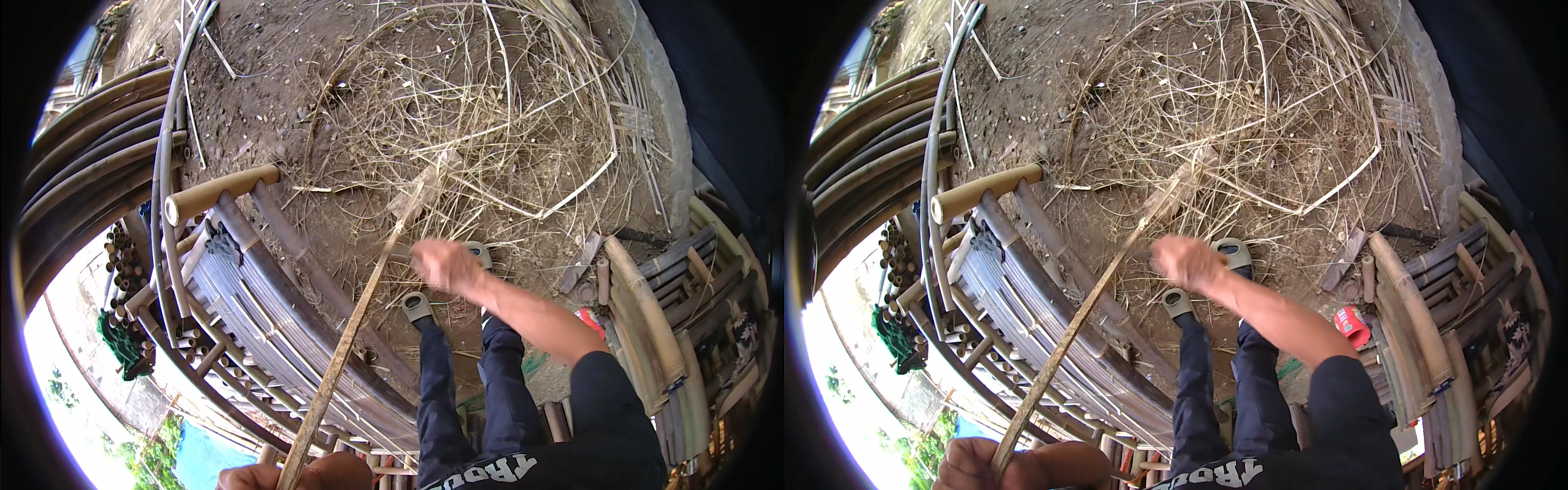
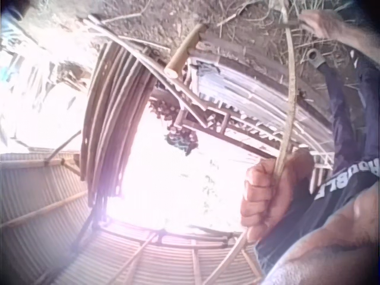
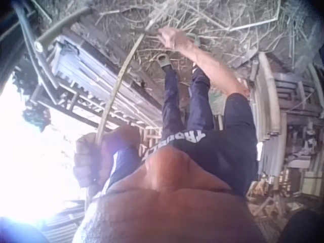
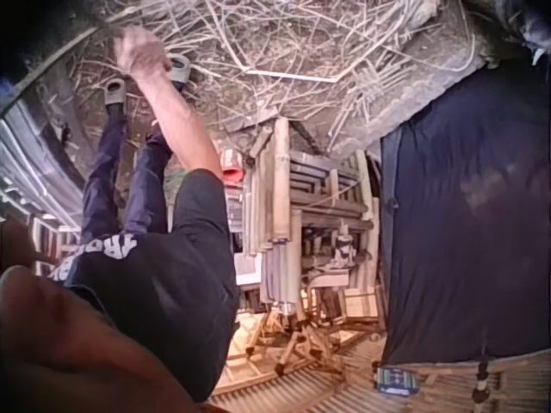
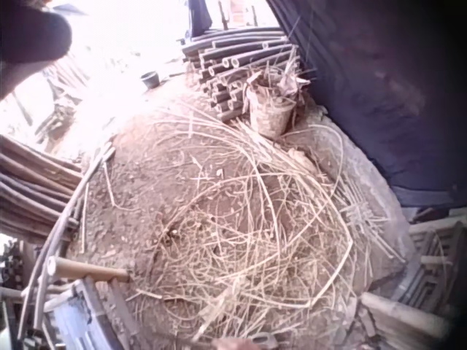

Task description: The person uses a machete to split and smooth thin bamboo strips, then weaves them into a rectangular bamboo frame. The person repeatedly cuts the strips, places them into the weave, and adjusts the structure.

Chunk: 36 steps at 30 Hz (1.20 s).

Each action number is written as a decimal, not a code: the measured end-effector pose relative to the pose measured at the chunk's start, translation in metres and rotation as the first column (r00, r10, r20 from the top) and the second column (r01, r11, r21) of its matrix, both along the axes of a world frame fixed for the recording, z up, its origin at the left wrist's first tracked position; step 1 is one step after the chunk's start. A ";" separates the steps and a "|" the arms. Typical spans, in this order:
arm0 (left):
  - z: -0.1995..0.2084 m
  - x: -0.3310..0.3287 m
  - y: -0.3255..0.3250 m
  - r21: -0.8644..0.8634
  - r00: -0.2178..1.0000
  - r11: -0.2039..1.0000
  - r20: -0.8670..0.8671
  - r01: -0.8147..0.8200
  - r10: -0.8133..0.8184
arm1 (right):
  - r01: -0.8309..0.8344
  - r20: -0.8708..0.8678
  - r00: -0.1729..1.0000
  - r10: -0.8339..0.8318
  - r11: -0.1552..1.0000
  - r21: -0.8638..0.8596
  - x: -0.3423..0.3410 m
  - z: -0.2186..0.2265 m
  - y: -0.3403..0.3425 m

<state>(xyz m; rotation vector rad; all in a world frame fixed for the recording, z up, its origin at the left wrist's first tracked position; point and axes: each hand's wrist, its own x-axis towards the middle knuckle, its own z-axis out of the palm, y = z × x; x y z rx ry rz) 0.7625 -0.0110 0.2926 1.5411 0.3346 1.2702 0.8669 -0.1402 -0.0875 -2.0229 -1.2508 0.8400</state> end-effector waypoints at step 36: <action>0.205 -0.422 -0.277 -0.971 0.947 0.202 0.063 0.132 -0.316 | 0.716 -0.897 0.377 -0.232 0.687 0.124 -0.229 0.537 -0.068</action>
